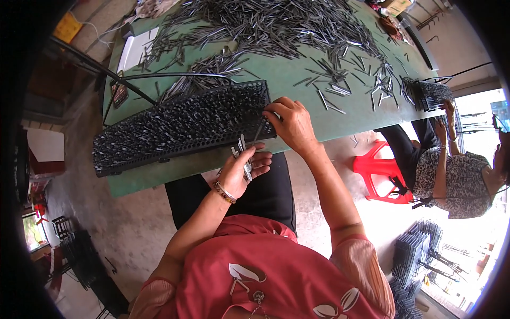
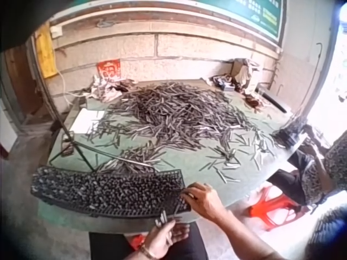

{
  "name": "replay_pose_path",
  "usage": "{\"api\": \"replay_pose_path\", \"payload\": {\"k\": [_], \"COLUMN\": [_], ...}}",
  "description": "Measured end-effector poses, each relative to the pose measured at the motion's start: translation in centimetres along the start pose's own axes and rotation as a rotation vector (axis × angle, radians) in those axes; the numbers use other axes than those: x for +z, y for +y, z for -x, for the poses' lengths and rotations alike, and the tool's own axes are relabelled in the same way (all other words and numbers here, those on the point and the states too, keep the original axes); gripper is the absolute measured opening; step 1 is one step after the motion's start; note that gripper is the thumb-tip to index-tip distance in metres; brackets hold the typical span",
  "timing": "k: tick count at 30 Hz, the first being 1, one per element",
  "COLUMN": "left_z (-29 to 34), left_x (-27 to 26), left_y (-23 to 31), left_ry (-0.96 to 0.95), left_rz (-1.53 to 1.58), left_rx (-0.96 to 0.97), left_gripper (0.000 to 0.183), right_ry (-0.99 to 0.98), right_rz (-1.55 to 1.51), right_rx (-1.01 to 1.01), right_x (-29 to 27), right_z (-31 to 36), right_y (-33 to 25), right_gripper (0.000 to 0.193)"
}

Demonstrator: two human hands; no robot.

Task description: Picking up small metal pins and inserting them into a black plastic grid base on a workbench.

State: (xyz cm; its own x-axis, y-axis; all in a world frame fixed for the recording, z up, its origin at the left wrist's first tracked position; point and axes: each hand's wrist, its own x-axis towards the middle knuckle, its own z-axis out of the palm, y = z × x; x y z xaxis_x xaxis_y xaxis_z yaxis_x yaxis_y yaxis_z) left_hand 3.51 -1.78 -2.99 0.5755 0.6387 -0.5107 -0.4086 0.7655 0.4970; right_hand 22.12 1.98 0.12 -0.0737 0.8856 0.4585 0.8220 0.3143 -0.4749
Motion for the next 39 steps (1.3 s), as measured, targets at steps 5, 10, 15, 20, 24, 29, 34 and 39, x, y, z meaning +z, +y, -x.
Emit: {"api": "replay_pose_path", "payload": {"k": [5,10,15,20,24,29,34,39], "left_z": [0.0,0.0,-0.2,0.0,0.3,0.5,0.4,0.1], "left_x": [0.0,-0.1,-0.4,-0.7,-0.2,-0.2,0.3,-1.3], "left_y": [0.0,-0.1,-0.1,0.1,0.4,0.6,1.3,0.4], "left_ry": [0.008,0.002,-0.027,-0.055,-0.132,-0.168,-0.142,-0.069], "left_rz": [-0.004,-0.007,0.032,0.049,-0.001,-0.064,-0.059,-0.05], "left_rx": [-0.008,-0.01,-0.014,0.006,0.038,0.019,-0.034,-0.024], "left_gripper": [0.027,0.027,0.027,0.028,0.03,0.031,0.031,0.029], "right_ry": [-0.001,-0.007,0.008,0.043,-0.184,-0.138,0.095,0.123], "right_rz": [-0.015,-0.039,-0.116,-0.194,-0.481,-0.692,-0.487,-0.442], "right_rx": [0.07,0.102,0.181,0.245,0.512,0.653,0.446,0.362], "right_x": [0.2,0.5,0.4,-0.7,-0.7,-0.6,0.7,2.5], "right_z": [0.2,0.4,0.5,0.7,2.0,1.6,0.5,0.3], "right_y": [0.2,0.3,-0.1,-2.5,-3.8,-3.7,-3.8,-3.9], "right_gripper": [0.015,0.018,0.018,0.019,0.023,0.023,0.018,0.019]}}
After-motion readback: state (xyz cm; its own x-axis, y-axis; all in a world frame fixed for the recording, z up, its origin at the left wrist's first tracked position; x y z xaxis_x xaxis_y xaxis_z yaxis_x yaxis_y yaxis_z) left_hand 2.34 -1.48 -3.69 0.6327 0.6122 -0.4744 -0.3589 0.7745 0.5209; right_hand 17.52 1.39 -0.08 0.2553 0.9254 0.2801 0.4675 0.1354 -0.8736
